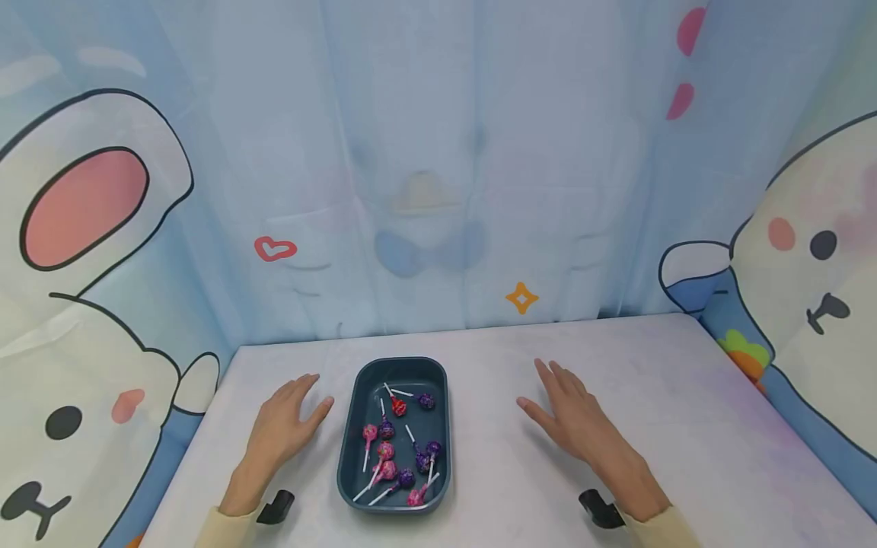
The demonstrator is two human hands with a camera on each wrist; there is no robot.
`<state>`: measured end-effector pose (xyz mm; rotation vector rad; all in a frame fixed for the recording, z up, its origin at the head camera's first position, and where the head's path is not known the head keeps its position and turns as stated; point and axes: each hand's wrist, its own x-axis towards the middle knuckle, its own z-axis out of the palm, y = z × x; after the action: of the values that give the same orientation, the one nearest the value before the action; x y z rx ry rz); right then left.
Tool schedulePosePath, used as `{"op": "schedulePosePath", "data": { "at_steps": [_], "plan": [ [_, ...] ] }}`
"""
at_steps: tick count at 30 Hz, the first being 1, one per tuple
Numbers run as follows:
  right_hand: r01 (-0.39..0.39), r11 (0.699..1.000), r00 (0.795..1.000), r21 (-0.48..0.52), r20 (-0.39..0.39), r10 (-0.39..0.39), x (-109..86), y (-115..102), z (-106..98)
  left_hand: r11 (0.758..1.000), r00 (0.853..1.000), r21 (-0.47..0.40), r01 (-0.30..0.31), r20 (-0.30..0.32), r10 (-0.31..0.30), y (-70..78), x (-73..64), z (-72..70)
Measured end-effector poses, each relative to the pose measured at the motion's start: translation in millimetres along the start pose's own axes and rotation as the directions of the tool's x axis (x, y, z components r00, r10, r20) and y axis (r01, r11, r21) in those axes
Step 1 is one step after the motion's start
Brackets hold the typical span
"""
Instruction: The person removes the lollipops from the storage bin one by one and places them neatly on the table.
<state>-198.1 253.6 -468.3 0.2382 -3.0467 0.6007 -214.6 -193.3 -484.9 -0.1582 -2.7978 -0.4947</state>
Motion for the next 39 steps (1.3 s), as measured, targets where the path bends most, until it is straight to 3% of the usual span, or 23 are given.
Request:
{"op": "schedulePosePath", "data": {
  "at_steps": [9, 19, 28, 39],
  "plan": [
    [0.025, 1.000, 1.000, -0.002, -0.013, -0.025, 2.8, -9.6, 5.6, 0.999, 0.998, -0.010, 0.036, 0.051, -0.035, 25.5, -1.5, 0.5],
    [0.044, 0.999, 0.999, -0.014, 0.002, -0.044, 5.4, -25.7, 2.3, 0.998, 0.990, -0.022, 0.056, 0.129, -0.053, 35.6, 0.4, 6.9],
    [0.049, 0.998, 0.999, -0.032, 0.008, -0.049, 9.8, -44.8, 2.4, 1.000, 0.995, -0.017, 0.003, 0.101, -0.001, 42.7, 0.2, 6.4],
    [0.106, 0.994, 0.994, -0.013, 0.026, -0.106, 17.0, -66.1, 3.5, 1.000, 0.994, -0.021, -0.013, 0.109, 0.015, 42.5, 1.2, 9.3]
  ]
}}
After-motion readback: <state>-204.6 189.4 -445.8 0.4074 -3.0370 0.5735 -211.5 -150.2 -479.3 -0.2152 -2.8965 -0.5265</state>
